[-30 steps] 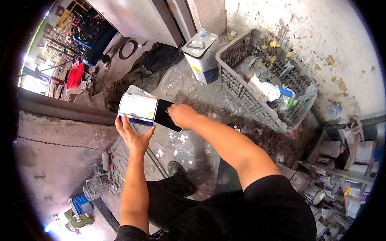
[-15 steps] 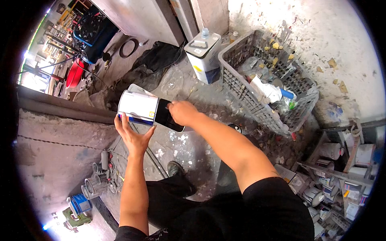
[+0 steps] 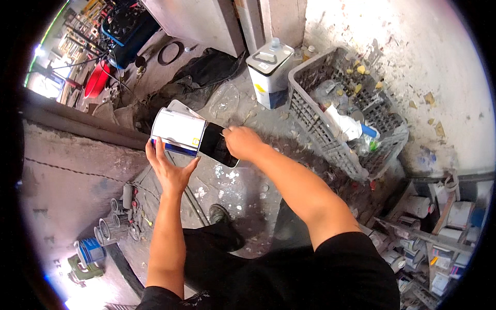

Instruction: The person pours paint from a metal can into a smaller container, then adds liquid from a plastic jug and stirs the mixture with a metal stick.

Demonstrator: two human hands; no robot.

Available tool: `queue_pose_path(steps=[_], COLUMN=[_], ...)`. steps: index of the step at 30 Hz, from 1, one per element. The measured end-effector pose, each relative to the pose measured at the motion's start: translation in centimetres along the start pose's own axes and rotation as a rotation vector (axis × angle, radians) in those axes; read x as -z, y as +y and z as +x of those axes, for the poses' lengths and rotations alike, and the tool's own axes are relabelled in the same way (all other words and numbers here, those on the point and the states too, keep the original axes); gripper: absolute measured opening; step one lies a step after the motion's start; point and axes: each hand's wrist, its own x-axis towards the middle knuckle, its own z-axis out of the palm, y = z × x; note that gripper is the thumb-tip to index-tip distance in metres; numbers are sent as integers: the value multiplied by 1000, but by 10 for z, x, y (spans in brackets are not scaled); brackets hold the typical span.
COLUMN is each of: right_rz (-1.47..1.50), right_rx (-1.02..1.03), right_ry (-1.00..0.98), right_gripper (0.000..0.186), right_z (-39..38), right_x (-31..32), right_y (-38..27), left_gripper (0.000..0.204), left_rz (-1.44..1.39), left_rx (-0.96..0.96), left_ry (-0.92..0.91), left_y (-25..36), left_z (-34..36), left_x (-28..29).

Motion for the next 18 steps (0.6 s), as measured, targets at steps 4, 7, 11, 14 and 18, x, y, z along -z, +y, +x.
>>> queue_pose_path(steps=[4,7,11,14,18], right_rz=[72,60,-6,20,126], right_rx=[91,83,16,9,134], right_ry=[0,86,44,-28,113], right_gripper=[19,18,19,20,18], right_z=[-6,0,8,-5,-5], right_x=[-1,-10,5,4,-14], right_y=[-11,-6,-6,-6,-6], left_gripper=[121,121,121,121,120], left_rz=[1,-16,-23,-8,-25], left_rx=[-1,-12,5,8,19], left_ry=[9,14,13,25,22], left_y=[-7,0,-3,-6,-6], left_z=[1,7,4,4,6], left_x=[5,2,2,3,-1])
